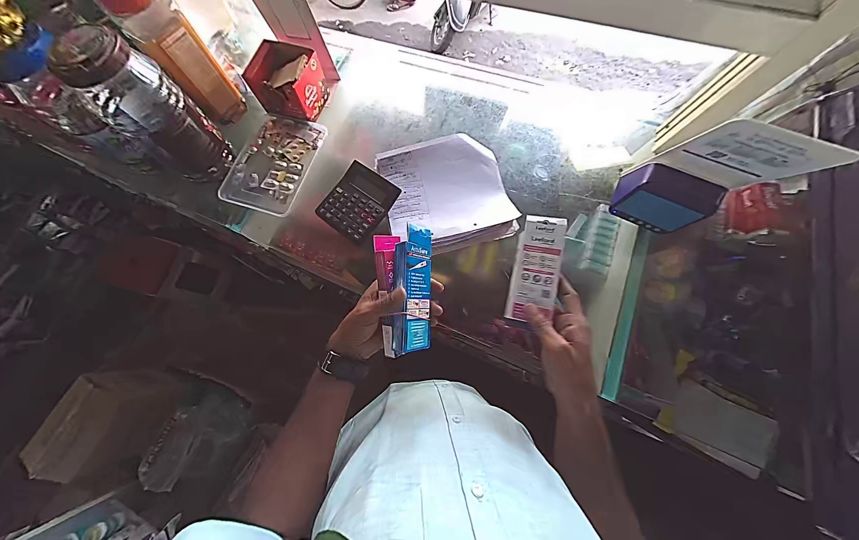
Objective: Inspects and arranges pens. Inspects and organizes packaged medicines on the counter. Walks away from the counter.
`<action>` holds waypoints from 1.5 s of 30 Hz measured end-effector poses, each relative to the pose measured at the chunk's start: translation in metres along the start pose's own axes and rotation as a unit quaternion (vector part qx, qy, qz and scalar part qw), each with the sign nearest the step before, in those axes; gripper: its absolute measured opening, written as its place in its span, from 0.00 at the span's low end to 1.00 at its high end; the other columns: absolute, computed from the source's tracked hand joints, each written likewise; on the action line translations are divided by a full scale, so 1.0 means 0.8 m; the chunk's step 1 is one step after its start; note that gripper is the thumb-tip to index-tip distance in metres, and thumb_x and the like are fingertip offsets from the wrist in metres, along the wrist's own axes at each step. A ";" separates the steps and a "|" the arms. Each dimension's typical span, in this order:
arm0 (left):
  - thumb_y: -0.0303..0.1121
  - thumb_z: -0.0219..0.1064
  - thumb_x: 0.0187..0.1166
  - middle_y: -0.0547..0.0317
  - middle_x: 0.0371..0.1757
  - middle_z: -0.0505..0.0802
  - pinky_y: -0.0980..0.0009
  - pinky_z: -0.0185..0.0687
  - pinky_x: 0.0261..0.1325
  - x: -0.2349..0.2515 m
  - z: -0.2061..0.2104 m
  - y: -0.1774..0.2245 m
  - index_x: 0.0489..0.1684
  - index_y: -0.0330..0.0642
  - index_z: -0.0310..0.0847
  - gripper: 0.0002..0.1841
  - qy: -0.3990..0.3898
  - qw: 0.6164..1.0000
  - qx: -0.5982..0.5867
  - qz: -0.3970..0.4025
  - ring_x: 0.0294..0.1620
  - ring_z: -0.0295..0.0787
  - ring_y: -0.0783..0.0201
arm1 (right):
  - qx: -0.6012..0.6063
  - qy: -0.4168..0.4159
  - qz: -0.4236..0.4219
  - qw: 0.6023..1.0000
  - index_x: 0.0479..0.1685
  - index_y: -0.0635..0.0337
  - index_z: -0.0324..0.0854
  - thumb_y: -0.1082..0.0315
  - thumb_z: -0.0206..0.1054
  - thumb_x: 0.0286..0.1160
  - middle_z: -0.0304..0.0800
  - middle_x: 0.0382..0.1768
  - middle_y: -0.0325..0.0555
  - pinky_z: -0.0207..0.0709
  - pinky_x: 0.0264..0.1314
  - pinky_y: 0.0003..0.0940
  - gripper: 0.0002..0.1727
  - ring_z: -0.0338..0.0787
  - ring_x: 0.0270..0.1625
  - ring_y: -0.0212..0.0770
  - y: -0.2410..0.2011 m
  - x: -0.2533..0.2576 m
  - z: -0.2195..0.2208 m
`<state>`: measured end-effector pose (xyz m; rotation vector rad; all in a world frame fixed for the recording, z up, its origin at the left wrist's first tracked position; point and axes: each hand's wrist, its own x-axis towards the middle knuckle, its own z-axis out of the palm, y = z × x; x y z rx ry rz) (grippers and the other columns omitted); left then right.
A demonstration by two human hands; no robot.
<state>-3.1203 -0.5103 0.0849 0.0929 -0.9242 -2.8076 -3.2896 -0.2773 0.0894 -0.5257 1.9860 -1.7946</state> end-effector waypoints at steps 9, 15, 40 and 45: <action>0.48 0.72 0.76 0.33 0.68 0.85 0.47 0.83 0.69 0.003 -0.006 -0.010 0.72 0.37 0.77 0.31 -0.007 0.992 -0.123 -0.030 0.63 0.88 0.41 | -0.442 0.109 -0.063 0.888 0.74 0.64 0.81 0.49 0.68 0.80 0.78 0.71 0.73 0.64 0.76 0.69 0.32 0.76 0.73 0.75 -0.006 0.008 -0.033; 0.38 0.73 0.79 0.54 0.53 0.95 0.60 0.88 0.65 0.006 0.037 -0.024 0.67 0.42 0.73 0.22 0.075 0.996 0.045 -0.006 0.56 0.94 0.61 | -0.073 -0.117 -0.071 0.988 0.84 0.61 0.65 0.45 0.69 0.78 0.89 0.61 0.43 0.90 0.57 0.33 0.41 0.92 0.56 0.33 -0.049 -0.013 0.067; 0.38 0.70 0.80 0.40 0.49 0.93 0.60 0.93 0.46 0.002 0.040 -0.035 0.80 0.37 0.65 0.31 0.114 0.993 -0.001 -0.034 0.37 0.94 0.55 | 0.265 0.135 -0.052 0.953 0.66 0.55 0.71 0.78 0.74 0.72 0.92 0.50 0.42 0.92 0.53 0.37 0.25 0.95 0.50 0.38 -0.054 0.037 0.069; 0.26 0.77 0.72 0.43 0.46 0.94 0.57 0.93 0.49 0.001 0.056 -0.042 0.74 0.33 0.70 0.30 0.093 0.995 0.042 0.003 0.40 0.95 0.54 | 0.258 0.077 -0.017 0.963 0.65 0.55 0.74 0.74 0.77 0.70 0.92 0.49 0.45 0.93 0.48 0.37 0.25 0.95 0.47 0.40 -0.051 0.042 0.070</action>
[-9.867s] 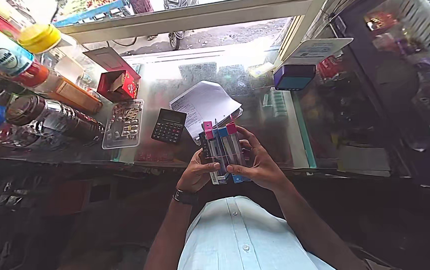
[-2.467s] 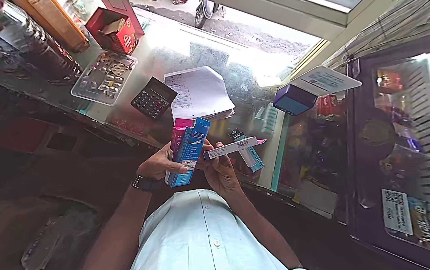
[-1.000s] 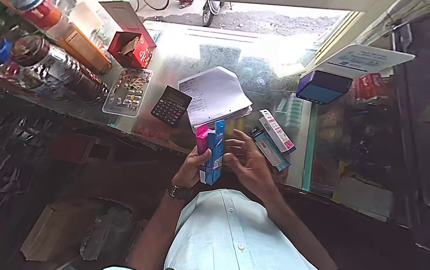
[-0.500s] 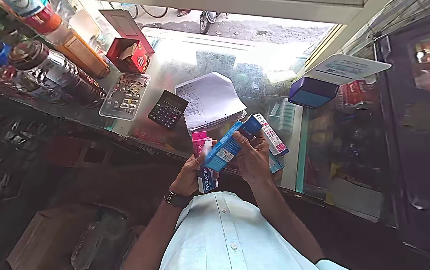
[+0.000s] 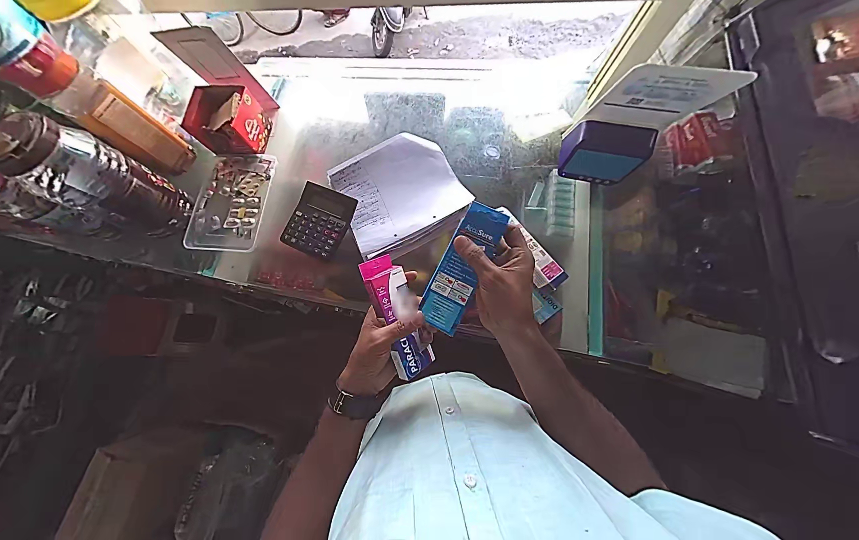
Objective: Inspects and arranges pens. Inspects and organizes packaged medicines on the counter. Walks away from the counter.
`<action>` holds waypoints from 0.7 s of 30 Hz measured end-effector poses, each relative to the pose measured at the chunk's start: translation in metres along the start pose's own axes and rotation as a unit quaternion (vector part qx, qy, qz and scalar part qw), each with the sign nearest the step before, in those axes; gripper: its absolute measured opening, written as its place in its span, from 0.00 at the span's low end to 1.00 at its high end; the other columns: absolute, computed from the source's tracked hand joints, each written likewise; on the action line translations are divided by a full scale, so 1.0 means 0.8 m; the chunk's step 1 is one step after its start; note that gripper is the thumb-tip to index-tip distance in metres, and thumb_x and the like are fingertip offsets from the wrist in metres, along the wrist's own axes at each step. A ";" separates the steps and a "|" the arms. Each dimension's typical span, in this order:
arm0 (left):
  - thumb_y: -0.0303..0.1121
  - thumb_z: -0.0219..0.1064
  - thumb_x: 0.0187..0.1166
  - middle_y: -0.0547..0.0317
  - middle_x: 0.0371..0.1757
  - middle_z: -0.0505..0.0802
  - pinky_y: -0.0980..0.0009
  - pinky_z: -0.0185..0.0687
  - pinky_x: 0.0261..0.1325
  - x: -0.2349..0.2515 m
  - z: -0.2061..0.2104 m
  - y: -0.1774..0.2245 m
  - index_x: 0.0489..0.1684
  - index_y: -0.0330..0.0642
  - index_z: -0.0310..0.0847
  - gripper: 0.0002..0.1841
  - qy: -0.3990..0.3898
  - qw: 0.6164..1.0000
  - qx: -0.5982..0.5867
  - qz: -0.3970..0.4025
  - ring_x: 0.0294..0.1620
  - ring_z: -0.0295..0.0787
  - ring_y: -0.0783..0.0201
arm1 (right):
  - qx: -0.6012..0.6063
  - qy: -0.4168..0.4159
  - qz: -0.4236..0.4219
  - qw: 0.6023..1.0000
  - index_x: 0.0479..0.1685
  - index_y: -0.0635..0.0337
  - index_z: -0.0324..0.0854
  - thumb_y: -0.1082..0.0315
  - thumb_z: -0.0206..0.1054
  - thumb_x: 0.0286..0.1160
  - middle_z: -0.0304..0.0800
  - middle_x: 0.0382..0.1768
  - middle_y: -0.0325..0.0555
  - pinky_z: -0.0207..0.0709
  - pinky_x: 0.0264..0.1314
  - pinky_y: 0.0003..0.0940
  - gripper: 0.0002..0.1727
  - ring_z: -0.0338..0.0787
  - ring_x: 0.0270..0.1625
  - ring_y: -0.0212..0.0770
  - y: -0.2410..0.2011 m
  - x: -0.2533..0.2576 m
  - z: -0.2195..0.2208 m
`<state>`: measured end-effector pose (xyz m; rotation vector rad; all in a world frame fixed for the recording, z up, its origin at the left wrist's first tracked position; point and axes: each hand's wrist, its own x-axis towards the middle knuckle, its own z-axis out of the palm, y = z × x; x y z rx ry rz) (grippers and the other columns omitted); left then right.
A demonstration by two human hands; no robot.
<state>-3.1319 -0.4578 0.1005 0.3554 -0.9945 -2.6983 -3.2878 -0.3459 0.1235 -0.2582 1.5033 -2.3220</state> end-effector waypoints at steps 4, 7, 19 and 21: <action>0.24 0.77 0.70 0.42 0.49 0.94 0.55 0.94 0.53 -0.005 0.006 -0.003 0.76 0.32 0.67 0.33 0.014 1.000 0.009 0.011 0.43 0.96 0.53 | 0.002 -0.008 0.012 1.000 0.63 0.56 0.74 0.74 0.77 0.70 0.93 0.49 0.46 0.93 0.46 0.38 0.23 0.96 0.46 0.41 0.000 -0.001 0.000; 0.23 0.77 0.70 0.41 0.48 0.94 0.55 0.94 0.53 -0.006 0.005 -0.004 0.76 0.31 0.67 0.33 0.025 0.999 0.017 0.016 0.43 0.96 0.52 | 0.007 -0.003 0.029 1.000 0.63 0.55 0.75 0.74 0.77 0.70 0.92 0.48 0.45 0.93 0.46 0.39 0.23 0.96 0.45 0.41 0.002 -0.002 -0.001; 0.21 0.79 0.67 0.44 0.50 0.94 0.54 0.93 0.55 -0.008 0.002 -0.005 0.75 0.31 0.67 0.34 0.002 0.999 0.046 0.011 0.45 0.95 0.54 | 0.024 -0.016 0.061 0.998 0.62 0.55 0.77 0.70 0.74 0.75 0.93 0.47 0.46 0.93 0.45 0.36 0.18 0.96 0.43 0.40 0.006 -0.002 -0.004; 0.20 0.79 0.66 0.45 0.51 0.93 0.54 0.92 0.57 -0.011 0.001 -0.006 0.75 0.31 0.67 0.35 -0.001 0.998 0.056 0.013 0.47 0.95 0.54 | 0.022 -0.023 0.063 0.998 0.62 0.55 0.79 0.68 0.73 0.77 0.93 0.47 0.45 0.93 0.45 0.35 0.17 0.96 0.43 0.38 0.007 -0.003 -0.003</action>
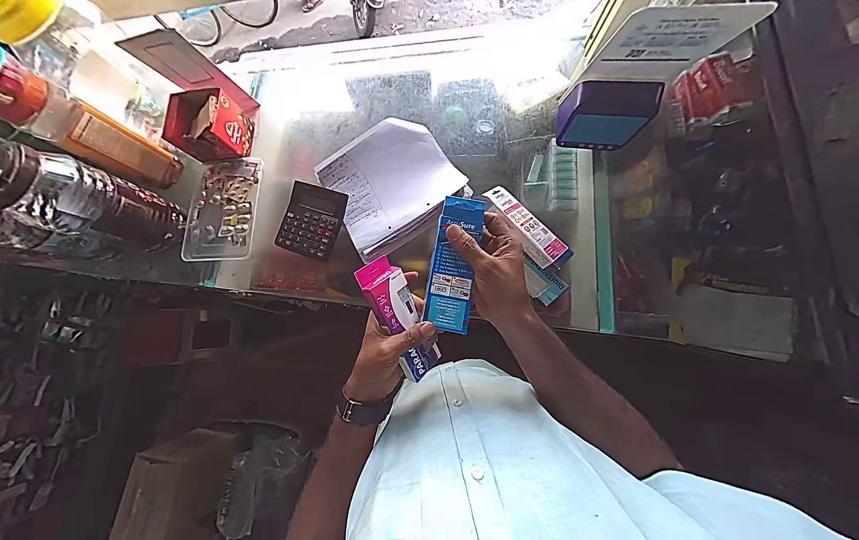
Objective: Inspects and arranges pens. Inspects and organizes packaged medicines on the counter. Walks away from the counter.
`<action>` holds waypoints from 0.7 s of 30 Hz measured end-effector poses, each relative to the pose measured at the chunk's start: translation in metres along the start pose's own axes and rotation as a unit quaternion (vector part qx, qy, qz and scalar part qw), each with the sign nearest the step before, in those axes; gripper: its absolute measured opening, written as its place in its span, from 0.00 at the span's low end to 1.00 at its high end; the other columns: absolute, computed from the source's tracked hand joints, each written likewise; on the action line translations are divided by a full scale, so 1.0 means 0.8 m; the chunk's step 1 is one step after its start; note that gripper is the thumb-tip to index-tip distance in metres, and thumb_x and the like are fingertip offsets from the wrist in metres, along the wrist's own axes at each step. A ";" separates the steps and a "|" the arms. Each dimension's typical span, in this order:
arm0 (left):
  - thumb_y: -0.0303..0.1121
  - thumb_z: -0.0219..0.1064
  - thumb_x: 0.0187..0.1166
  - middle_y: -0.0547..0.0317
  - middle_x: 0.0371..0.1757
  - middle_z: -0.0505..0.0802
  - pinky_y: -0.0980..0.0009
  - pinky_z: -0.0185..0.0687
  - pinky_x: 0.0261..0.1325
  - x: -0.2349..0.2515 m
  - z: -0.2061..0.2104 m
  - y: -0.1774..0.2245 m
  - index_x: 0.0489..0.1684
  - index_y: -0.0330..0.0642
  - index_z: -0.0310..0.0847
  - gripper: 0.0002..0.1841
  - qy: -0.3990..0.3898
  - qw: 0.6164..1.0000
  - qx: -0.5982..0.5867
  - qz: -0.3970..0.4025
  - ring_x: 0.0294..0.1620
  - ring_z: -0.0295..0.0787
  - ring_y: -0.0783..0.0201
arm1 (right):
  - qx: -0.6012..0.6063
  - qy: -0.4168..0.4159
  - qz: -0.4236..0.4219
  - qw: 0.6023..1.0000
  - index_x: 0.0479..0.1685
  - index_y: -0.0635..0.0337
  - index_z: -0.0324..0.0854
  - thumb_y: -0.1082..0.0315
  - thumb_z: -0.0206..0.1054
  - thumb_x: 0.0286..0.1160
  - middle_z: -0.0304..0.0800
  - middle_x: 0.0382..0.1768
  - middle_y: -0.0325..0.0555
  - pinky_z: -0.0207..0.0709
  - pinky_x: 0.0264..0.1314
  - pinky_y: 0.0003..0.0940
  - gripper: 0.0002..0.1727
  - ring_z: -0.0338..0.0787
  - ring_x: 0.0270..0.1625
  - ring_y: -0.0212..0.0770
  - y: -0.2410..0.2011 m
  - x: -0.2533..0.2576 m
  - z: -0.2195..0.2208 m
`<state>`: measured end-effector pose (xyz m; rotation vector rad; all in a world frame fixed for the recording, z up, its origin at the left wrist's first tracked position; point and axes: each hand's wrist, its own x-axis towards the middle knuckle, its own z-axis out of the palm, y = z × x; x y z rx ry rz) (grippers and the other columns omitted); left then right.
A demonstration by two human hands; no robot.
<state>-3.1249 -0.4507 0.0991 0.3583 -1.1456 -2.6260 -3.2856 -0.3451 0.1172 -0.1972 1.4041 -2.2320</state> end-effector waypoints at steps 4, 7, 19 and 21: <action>0.18 0.81 0.63 0.46 0.52 0.92 0.54 0.92 0.59 -0.007 0.003 -0.003 0.75 0.31 0.65 0.37 0.015 1.000 0.011 0.003 0.50 0.94 0.54 | -0.006 -0.004 0.009 1.000 0.62 0.55 0.81 0.62 0.67 0.84 0.92 0.43 0.44 0.93 0.42 0.33 0.14 0.95 0.38 0.36 0.003 0.000 0.003; 0.18 0.81 0.61 0.46 0.54 0.92 0.53 0.92 0.59 -0.011 0.003 -0.005 0.75 0.31 0.65 0.39 0.023 0.999 0.021 0.007 0.51 0.94 0.54 | 0.003 -0.008 0.014 1.000 0.59 0.55 0.82 0.57 0.59 0.90 0.91 0.40 0.43 0.92 0.40 0.32 0.14 0.93 0.36 0.34 0.008 0.001 0.005; 0.16 0.76 0.57 0.53 0.46 0.94 0.69 0.91 0.51 -0.006 0.012 -0.003 0.66 0.24 0.69 0.32 0.144 0.937 0.265 0.179 0.45 0.93 0.65 | 0.176 -0.051 0.020 0.983 0.58 0.50 0.80 0.63 0.49 0.94 0.90 0.47 0.39 0.88 0.57 0.34 0.13 0.92 0.50 0.33 0.020 0.005 -0.008; 0.15 0.76 0.56 0.54 0.45 0.94 0.71 0.91 0.49 -0.001 0.011 0.003 0.61 0.25 0.73 0.29 0.179 0.898 0.316 0.250 0.43 0.92 0.67 | 0.268 -0.085 0.050 0.958 0.58 0.49 0.82 0.64 0.50 0.93 0.90 0.51 0.43 0.86 0.63 0.39 0.13 0.91 0.55 0.38 0.032 0.007 -0.016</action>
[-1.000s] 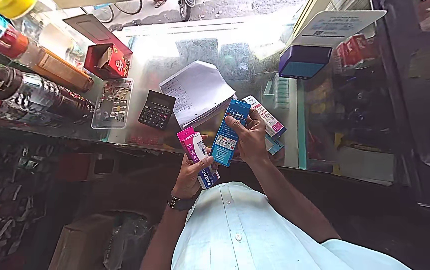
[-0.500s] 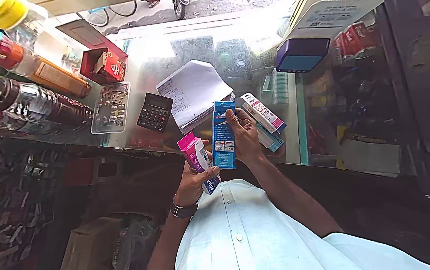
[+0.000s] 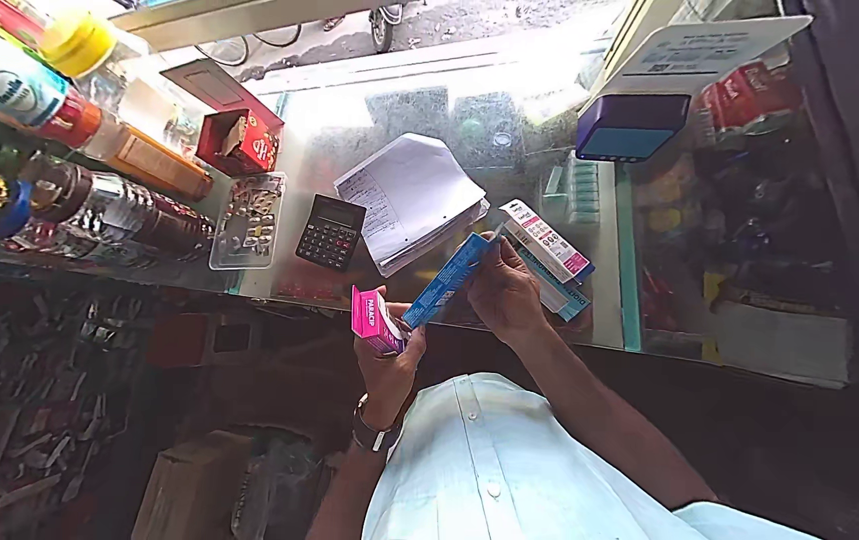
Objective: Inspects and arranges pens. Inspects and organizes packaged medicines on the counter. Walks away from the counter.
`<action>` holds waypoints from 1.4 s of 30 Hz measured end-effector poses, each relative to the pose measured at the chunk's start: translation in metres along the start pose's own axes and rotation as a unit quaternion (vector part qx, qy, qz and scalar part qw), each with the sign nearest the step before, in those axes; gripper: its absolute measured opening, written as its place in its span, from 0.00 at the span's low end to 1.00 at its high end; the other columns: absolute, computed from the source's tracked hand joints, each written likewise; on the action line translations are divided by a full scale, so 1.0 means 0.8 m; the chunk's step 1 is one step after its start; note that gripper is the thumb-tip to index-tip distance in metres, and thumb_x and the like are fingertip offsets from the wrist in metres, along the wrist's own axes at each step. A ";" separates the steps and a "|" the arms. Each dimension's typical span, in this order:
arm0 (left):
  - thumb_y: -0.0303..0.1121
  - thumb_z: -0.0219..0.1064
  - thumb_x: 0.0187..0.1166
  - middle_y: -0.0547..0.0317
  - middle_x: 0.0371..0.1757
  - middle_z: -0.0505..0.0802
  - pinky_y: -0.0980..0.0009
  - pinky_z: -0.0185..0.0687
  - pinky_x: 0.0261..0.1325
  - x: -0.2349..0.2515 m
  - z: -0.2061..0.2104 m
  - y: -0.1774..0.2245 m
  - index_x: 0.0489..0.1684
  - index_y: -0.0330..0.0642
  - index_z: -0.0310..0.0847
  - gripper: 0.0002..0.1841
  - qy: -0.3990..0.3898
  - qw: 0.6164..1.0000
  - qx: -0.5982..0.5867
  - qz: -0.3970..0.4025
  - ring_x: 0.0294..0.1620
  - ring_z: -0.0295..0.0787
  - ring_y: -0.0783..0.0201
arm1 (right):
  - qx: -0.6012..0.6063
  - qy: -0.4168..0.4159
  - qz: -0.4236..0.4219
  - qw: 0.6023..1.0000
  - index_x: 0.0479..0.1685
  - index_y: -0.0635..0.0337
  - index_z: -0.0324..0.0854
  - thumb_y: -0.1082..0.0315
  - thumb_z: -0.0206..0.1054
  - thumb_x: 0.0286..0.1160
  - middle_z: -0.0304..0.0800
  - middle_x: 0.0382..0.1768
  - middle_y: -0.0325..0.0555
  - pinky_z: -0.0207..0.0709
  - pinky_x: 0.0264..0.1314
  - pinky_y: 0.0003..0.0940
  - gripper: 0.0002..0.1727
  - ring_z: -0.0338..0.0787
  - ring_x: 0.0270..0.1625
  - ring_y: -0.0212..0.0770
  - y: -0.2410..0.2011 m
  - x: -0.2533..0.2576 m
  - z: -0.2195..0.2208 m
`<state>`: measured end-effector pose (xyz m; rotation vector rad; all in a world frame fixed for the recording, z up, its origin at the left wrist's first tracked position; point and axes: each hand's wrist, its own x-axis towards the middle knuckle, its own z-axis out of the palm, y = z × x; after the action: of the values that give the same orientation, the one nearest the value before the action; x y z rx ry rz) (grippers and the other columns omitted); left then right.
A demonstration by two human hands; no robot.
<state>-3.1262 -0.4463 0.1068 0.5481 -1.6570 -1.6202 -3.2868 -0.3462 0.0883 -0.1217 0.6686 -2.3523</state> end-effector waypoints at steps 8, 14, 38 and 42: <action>0.14 0.73 0.59 0.53 0.53 0.93 0.72 0.89 0.56 0.013 -0.013 -0.001 0.66 0.23 0.69 0.30 0.027 0.997 -0.005 0.066 0.50 0.91 0.67 | 0.182 -0.055 0.062 0.980 0.57 0.59 0.85 0.69 0.54 0.90 0.84 0.70 0.64 0.79 0.77 0.48 0.13 0.87 0.72 0.57 0.025 -0.011 -0.023; 0.13 0.72 0.59 0.52 0.53 0.93 0.70 0.89 0.59 0.014 -0.014 -0.001 0.67 0.22 0.69 0.31 0.054 0.996 0.003 0.068 0.52 0.92 0.65 | 0.225 -0.066 0.086 0.968 0.58 0.63 0.85 0.70 0.53 0.90 0.83 0.71 0.66 0.80 0.76 0.47 0.14 0.86 0.73 0.58 0.033 -0.015 -0.026; 0.15 0.72 0.58 0.52 0.54 0.93 0.68 0.89 0.60 0.011 -0.027 -0.003 0.68 0.24 0.68 0.32 0.077 0.995 0.029 0.061 0.54 0.91 0.64 | 0.254 -0.035 0.114 0.960 0.59 0.64 0.83 0.70 0.51 0.91 0.82 0.73 0.69 0.79 0.76 0.48 0.15 0.87 0.71 0.61 0.053 -0.027 -0.026; 0.15 0.72 0.59 0.53 0.55 0.93 0.66 0.89 0.61 0.012 -0.027 -0.005 0.69 0.26 0.68 0.32 0.070 0.995 0.027 0.069 0.55 0.91 0.63 | 0.245 -0.030 0.106 0.963 0.61 0.64 0.82 0.71 0.50 0.91 0.83 0.71 0.69 0.80 0.76 0.49 0.15 0.87 0.71 0.62 0.053 -0.028 -0.026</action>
<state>-3.1164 -0.4682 0.1035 0.5488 -1.6030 -1.4084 -3.2500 -0.3499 0.0517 0.0949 0.0524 -2.2238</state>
